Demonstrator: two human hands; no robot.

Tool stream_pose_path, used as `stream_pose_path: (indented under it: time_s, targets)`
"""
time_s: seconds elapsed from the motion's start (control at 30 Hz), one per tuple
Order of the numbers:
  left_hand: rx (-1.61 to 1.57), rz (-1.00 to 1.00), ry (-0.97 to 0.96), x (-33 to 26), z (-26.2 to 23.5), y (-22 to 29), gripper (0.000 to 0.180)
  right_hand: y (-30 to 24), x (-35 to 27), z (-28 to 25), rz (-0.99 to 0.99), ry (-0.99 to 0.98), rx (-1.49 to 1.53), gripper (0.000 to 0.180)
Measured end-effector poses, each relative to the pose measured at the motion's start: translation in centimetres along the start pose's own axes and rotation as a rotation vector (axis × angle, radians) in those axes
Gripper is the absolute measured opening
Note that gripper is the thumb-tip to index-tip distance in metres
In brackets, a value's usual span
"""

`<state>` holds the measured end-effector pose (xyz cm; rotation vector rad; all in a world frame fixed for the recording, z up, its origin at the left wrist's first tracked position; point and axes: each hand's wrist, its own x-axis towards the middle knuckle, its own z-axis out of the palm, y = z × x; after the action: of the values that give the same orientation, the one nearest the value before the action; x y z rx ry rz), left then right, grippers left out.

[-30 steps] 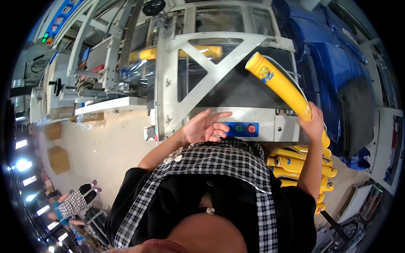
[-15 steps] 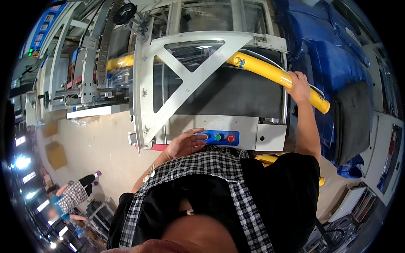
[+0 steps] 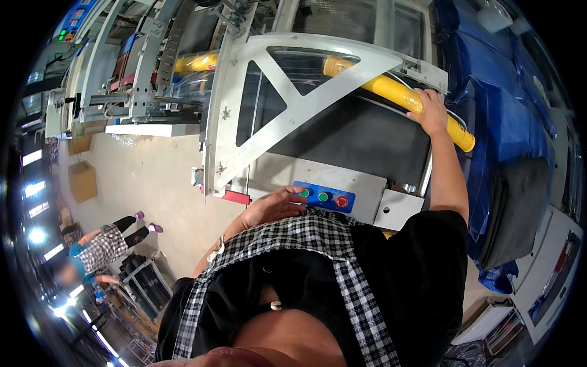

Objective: The person places yellow cylindrical items into a cardboard box and arranges them. They then handle black rolled items, placing them into a machine and adjusting the packaging material.

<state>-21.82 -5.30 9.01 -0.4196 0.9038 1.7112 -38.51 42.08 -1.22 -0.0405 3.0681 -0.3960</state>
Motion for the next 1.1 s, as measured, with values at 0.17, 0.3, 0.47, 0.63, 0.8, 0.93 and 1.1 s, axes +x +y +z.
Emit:
stream_pose_path:
  time_s: [0.17,0.3,0.47,0.63,0.8,0.93,1.1]
  targets:
    - [-0.031,0.015,0.014,-0.6,0.4,-0.3,0.053,0.2,1.2,0.7,0.008,-0.015,-0.027,0.075]
    - [-0.077,0.009,0.050,-1.1,0.5,-1.0,0.057,-0.1,2.0,1.1,-0.036,-0.014,0.065,0.076]
    - [-0.059,0.022,0.055,-1.8,0.4,-1.4,0.055,-0.9,2.0,1.5,-0.134,0.153,0.154,0.069]
    - [-0.071,0.084,0.014,-2.8,-1.4,-3.2,0.043,-2.2,-3.7,0.3,0.057,0.236,0.214,0.036]
    - [-0.055,0.108,-0.054,-4.8,-4.3,-3.3,0.034,-5.2,-5.7,-2.6,-0.038,0.247,0.198,0.028]
    - [0.184,0.120,-0.106,-7.5,-6.9,-2.4,0.036,-13.4,1.2,-6.8,-0.211,0.277,0.265,0.032]
    - [0.224,0.076,0.076,-12.9,-13.0,-6.9,0.035,-29.8,12.6,-10.1,-0.358,0.237,0.386,0.069]
